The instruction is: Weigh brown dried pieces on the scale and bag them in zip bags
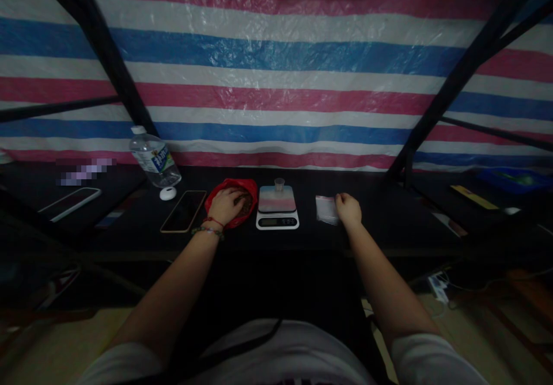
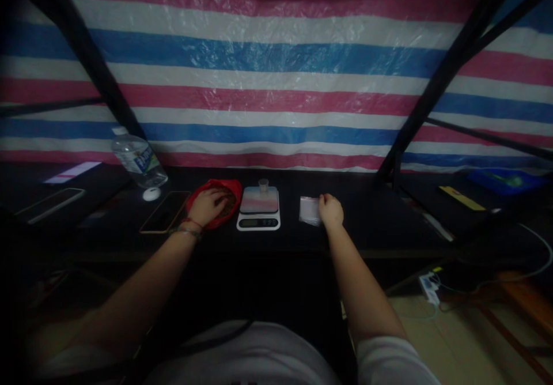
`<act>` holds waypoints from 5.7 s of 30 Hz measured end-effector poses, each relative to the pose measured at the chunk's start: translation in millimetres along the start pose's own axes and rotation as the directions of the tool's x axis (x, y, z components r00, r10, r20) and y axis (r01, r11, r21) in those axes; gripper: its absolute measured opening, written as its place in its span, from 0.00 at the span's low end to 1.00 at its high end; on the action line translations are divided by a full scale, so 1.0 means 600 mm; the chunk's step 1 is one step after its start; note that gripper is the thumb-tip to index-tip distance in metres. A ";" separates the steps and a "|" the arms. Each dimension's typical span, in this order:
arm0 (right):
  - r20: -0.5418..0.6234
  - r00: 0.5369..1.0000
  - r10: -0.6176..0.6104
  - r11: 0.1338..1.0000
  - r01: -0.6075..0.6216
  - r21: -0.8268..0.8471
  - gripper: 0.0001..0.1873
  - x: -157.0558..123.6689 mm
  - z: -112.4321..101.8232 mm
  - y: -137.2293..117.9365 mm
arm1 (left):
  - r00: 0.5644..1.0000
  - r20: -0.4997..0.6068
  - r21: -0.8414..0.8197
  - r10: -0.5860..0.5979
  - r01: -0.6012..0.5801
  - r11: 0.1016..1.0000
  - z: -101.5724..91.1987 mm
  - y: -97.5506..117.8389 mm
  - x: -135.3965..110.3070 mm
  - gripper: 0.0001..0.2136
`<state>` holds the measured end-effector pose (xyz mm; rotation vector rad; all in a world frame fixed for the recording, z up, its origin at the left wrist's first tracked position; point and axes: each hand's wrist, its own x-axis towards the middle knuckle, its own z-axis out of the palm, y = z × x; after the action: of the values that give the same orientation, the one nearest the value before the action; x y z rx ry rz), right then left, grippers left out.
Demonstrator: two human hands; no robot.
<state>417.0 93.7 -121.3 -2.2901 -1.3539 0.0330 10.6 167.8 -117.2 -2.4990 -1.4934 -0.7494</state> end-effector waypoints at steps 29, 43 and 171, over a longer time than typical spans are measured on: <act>0.432 0.490 -0.757 0.579 0.810 0.095 0.19 -0.136 -0.016 -0.171 | 0.996 -0.069 -0.145 -0.052 0.042 0.989 0.000 -0.011 -0.004 0.15; 0.449 0.530 -0.720 0.644 0.751 0.146 0.19 -0.136 -0.020 -0.169 | 0.996 -0.052 -0.115 -0.070 0.064 0.991 -0.002 0.000 -0.017 0.15; -0.306 0.923 -0.233 0.676 0.380 0.632 0.15 0.010 0.125 -0.188 | 0.826 0.117 -0.415 0.551 -0.464 0.783 0.039 0.160 0.102 0.11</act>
<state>308.6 172.7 -140.3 -1.3862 -1.3172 0.1589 124.5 176.7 -95.0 -3.1629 -0.6667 -0.6998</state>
